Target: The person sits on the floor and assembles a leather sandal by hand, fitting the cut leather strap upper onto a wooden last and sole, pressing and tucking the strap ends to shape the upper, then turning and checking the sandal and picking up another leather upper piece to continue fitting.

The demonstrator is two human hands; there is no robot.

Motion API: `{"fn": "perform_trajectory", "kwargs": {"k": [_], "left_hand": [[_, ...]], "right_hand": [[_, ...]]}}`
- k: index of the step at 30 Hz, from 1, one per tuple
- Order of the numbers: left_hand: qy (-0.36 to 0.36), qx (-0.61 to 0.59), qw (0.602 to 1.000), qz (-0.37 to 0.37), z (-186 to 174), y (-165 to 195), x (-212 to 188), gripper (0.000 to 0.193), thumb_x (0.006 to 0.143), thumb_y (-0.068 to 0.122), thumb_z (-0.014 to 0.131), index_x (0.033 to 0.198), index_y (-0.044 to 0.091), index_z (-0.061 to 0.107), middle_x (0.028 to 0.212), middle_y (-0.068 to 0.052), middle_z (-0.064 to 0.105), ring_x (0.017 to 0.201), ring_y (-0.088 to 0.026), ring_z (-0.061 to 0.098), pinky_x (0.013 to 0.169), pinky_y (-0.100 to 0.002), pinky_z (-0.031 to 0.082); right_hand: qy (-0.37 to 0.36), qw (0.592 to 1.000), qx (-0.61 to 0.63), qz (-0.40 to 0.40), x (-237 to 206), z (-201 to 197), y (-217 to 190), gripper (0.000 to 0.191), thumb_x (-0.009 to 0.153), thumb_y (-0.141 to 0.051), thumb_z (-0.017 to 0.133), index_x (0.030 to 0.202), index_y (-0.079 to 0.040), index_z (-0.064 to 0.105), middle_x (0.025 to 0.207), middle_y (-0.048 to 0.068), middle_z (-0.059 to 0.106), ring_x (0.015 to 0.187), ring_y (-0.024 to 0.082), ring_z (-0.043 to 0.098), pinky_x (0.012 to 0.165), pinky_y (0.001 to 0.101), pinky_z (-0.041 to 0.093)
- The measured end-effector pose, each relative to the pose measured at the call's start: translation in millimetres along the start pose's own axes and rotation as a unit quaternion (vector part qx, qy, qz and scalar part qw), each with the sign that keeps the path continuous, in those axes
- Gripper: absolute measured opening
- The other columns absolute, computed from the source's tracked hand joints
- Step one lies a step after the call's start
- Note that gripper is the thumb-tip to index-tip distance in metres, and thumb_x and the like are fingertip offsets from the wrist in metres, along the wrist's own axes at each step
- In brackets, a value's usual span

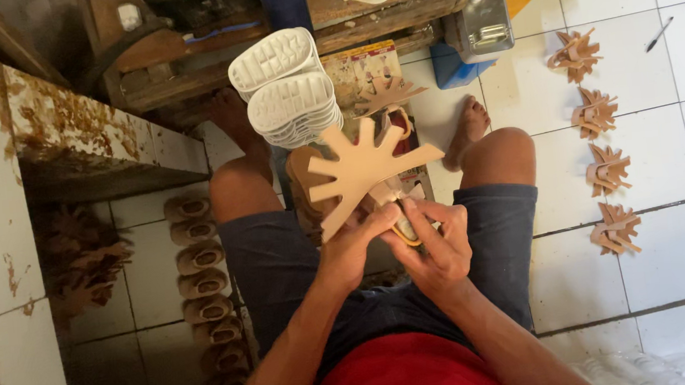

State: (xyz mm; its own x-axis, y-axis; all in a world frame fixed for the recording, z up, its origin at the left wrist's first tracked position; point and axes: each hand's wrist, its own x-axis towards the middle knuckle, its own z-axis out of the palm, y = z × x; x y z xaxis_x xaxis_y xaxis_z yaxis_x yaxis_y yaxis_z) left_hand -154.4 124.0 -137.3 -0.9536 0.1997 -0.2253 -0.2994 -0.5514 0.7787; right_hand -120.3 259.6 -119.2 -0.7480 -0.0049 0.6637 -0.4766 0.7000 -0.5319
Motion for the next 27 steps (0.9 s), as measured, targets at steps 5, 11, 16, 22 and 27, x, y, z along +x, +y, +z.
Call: {"fn": "perform_trajectory", "kwargs": {"k": [5, 11, 16, 22, 27], "left_hand": [[-0.012, 0.015, 1.0, -0.005, -8, -4, -1, 0.054, 0.088, 0.0, 0.076, 0.138, 0.0, 0.054, 0.126, -0.011, 0.063, 0.116, -0.019, 0.063, 0.099, -0.034, 0.054], [-0.003, 0.043, 0.999, -0.01, -12, 2, -1, 0.06, 0.084, 0.001, 0.079, 0.138, -0.001, 0.053, 0.124, -0.012, 0.064, 0.112, -0.021, 0.066, 0.095, -0.036, 0.057], [-0.075, 0.111, 0.991, -0.03, -20, 21, -10, 0.061, 0.084, 0.003, 0.081, 0.139, -0.001, 0.056, 0.122, -0.012, 0.067, 0.111, -0.022, 0.067, 0.093, -0.037, 0.06], [-0.13, 0.083, 0.982, -0.106, -24, 17, -33, 0.085, 0.078, 0.013, 0.09, 0.144, 0.002, 0.038, 0.123, -0.011, 0.064, 0.11, -0.024, 0.067, 0.092, -0.04, 0.059], [-0.163, 0.192, 0.967, -0.043, -30, 5, -41, 0.1, 0.076, 0.019, 0.093, 0.155, 0.006, 0.032, 0.141, -0.011, 0.052, 0.133, -0.023, 0.055, 0.109, -0.041, 0.051]], "right_hand": [[0.021, 0.998, 0.047, 0.032, -16, 10, 1, 0.061, 0.078, -0.002, 0.094, 0.131, 0.0, 0.065, 0.119, 0.012, 0.061, 0.101, 0.023, 0.063, 0.083, 0.0311, 0.055], [0.0, 0.999, 0.039, 0.026, -19, 12, 1, 0.059, 0.081, -0.007, 0.092, 0.131, 0.002, 0.064, 0.122, 0.015, 0.06, 0.105, 0.026, 0.062, 0.086, 0.0339, 0.054], [-0.058, 0.998, 0.036, 0.0, -5, -18, -2, 0.066, 0.072, -0.025, 0.089, 0.127, 0.001, 0.063, 0.119, 0.014, 0.062, 0.106, 0.031, 0.058, 0.092, 0.0427, 0.047], [-0.123, 0.905, 0.212, 0.348, 10, -37, 15, 0.065, 0.074, -0.016, 0.087, 0.126, 0.001, 0.052, 0.114, 0.01, 0.06, 0.104, 0.021, 0.061, 0.091, 0.0378, 0.053], [-0.258, 0.693, 0.365, 0.566, 4, -29, 33, 0.035, 0.082, -0.006, 0.079, 0.115, 0.001, 0.07, 0.103, 0.008, 0.076, 0.093, 0.012, 0.072, 0.083, 0.0282, 0.06]]}}
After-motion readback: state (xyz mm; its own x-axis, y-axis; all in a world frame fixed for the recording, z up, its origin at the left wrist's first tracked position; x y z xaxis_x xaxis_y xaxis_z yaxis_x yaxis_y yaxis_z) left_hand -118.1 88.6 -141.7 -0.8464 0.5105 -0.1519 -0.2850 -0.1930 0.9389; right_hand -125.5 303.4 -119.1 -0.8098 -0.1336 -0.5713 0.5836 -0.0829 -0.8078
